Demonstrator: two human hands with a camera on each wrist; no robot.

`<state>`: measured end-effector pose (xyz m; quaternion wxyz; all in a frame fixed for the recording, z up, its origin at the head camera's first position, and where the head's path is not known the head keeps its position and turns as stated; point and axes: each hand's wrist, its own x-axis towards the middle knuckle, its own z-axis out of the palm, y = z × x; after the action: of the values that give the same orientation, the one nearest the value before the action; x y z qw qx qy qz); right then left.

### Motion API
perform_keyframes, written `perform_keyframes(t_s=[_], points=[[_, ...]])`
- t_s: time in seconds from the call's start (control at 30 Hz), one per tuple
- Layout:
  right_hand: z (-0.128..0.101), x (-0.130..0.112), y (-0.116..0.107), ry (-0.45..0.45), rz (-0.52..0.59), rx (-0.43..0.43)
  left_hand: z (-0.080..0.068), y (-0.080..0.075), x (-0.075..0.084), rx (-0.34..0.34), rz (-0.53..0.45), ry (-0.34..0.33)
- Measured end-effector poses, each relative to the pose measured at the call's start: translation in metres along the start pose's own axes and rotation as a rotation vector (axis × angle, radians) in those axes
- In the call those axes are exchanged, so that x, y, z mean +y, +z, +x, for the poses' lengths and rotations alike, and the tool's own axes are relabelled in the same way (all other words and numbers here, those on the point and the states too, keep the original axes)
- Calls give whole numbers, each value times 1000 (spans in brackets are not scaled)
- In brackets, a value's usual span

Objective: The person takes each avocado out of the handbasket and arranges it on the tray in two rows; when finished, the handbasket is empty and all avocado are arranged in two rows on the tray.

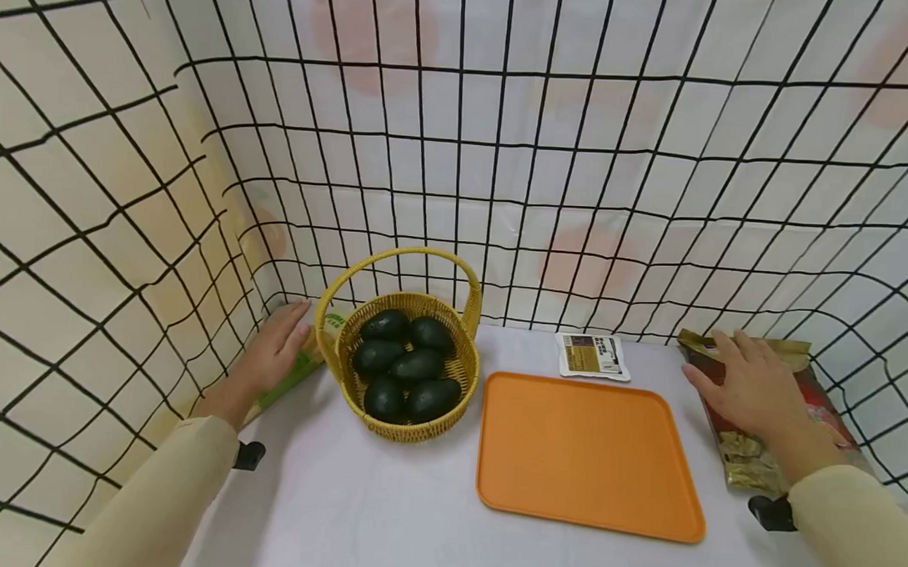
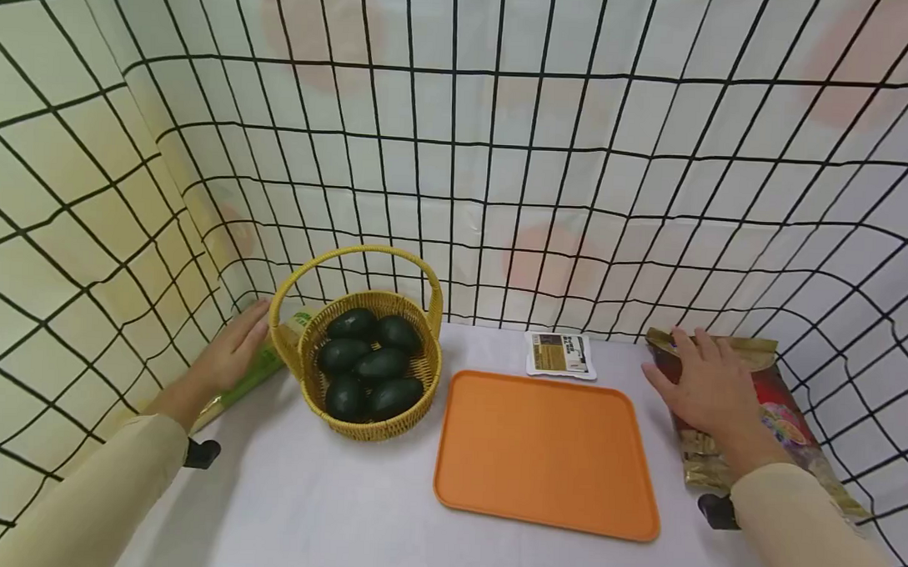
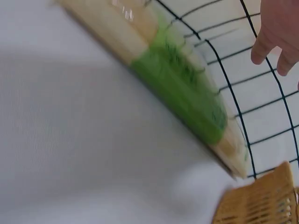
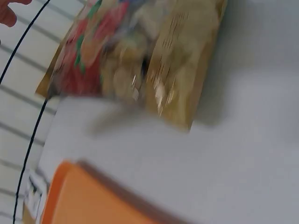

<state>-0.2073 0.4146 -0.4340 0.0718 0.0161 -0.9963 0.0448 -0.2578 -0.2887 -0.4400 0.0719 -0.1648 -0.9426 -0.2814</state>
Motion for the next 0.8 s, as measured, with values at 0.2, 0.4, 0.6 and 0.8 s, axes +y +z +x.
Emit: perform_keyframes(t_s=[0.2, 0.4, 0.6, 0.8], points=[[-5, -41, 7, -39, 40, -8, -10, 18, 9, 90, -102, 2], [-13, -80, 6, -92, 103, -8, -18, 34, 14, 202, -238, 25], [-17, -112, 2, -151, 154, -40, -25, 45, 18, 219, -305, 28], [-21, -143, -2, -188, 212, -72, -24, 50, 30, 215, -385, -59]])
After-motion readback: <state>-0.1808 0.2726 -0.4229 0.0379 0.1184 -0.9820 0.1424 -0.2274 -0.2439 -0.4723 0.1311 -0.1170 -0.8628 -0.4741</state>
